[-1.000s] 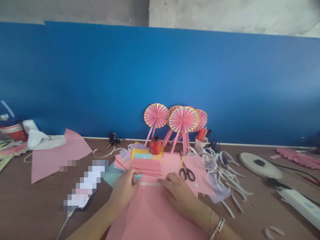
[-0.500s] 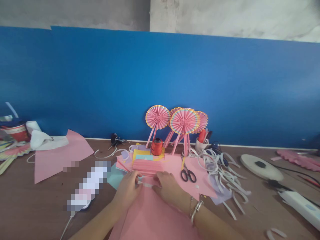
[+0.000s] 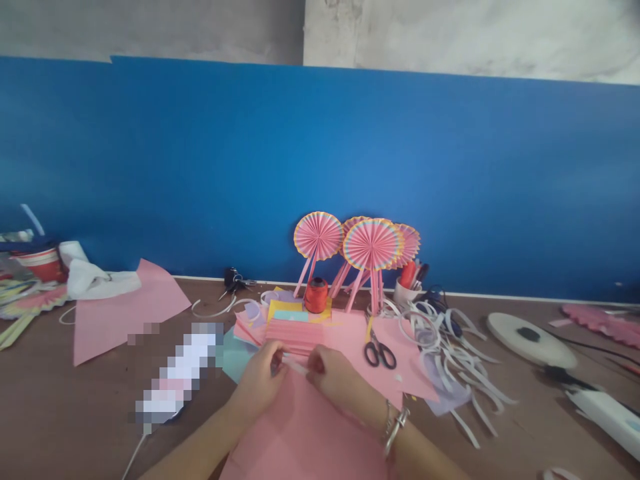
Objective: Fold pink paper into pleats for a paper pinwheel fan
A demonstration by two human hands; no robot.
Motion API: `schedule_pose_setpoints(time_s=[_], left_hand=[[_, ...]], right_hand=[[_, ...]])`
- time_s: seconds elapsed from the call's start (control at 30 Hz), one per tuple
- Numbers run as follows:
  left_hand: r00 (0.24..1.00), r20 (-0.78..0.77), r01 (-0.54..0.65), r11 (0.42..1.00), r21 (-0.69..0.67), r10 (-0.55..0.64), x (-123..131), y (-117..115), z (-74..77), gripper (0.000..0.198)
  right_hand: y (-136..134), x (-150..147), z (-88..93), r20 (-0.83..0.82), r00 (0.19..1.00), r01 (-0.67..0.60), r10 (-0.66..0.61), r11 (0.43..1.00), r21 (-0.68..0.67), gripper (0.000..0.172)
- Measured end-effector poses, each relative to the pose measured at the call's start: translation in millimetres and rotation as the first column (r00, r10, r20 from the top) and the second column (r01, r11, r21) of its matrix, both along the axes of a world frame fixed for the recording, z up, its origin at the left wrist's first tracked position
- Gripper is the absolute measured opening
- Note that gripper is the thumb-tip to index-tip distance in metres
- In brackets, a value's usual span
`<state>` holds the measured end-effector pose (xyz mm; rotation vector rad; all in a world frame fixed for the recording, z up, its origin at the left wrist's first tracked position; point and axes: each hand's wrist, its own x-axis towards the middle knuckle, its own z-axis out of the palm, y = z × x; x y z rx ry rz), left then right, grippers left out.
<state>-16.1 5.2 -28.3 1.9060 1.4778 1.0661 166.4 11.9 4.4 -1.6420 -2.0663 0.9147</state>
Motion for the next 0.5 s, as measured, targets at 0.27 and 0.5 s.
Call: schedule_pose_setpoints(time_s=[0.27,0.5], left_hand=[[0.996,0.081,0.039,0.998,-0.041,-0.035,5,-5,8.9,0.022],[0.995,0.084,0.054,0.995,-0.079,-0.047,4,-8,13.7,0.024]], right_hand=[[2,-5,-6.6,-0.209,0.978,-0.023,0.013,0.999,-0.047,0.018],[5,-2,-14.1,-0.285,0.958,-0.063,0.033,0.993,-0.097,0.015]])
